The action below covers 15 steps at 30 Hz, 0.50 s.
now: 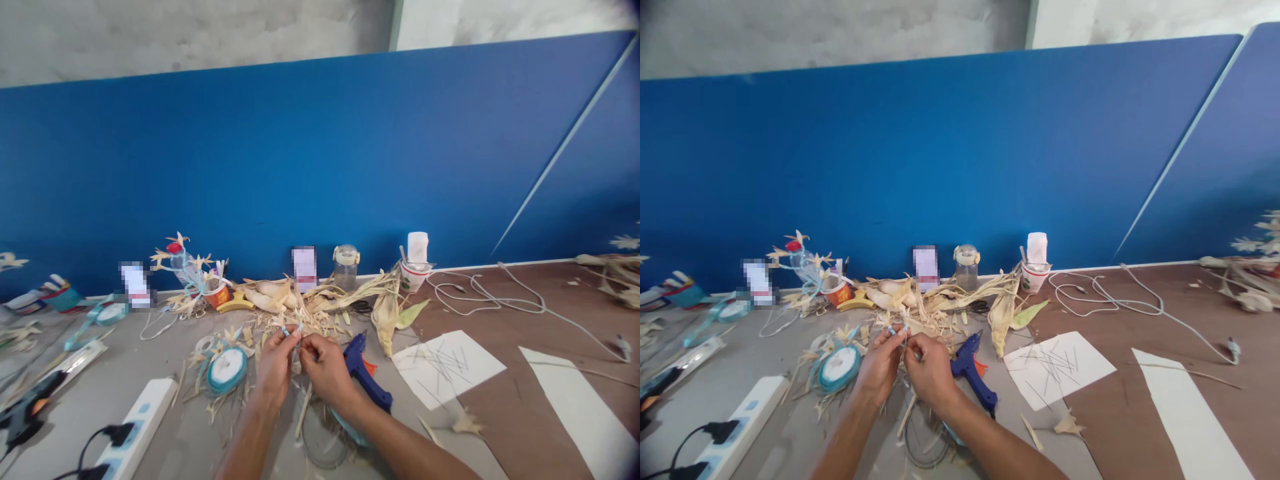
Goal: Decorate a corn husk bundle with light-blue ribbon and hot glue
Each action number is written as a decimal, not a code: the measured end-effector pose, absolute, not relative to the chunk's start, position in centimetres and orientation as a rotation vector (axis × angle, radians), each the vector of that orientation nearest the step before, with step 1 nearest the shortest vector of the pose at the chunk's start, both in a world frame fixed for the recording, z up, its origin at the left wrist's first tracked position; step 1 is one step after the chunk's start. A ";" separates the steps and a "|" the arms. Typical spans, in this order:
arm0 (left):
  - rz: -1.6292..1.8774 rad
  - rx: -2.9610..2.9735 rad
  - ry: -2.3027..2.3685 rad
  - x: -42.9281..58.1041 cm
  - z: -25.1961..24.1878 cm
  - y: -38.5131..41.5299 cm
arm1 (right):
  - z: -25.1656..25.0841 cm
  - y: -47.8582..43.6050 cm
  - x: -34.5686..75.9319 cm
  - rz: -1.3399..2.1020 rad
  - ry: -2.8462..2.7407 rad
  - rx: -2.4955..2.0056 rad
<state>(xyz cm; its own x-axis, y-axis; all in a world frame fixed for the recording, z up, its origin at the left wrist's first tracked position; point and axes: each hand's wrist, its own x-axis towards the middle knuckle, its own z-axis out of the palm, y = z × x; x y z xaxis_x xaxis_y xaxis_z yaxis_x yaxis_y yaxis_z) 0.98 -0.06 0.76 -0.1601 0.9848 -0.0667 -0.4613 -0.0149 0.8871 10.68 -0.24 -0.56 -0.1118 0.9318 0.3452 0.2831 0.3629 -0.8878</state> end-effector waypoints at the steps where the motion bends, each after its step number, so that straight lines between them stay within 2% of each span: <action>1: 1.499 0.737 0.983 1.0 0.8 -0.1 | -0.6 -0.2 10.7 0.821 -1.618 -1.105; 15: 1.641 0.809 1.146 0.1 0.1 0.5 | -0.8 0.4 11.1 1.009 -1.401 -1.125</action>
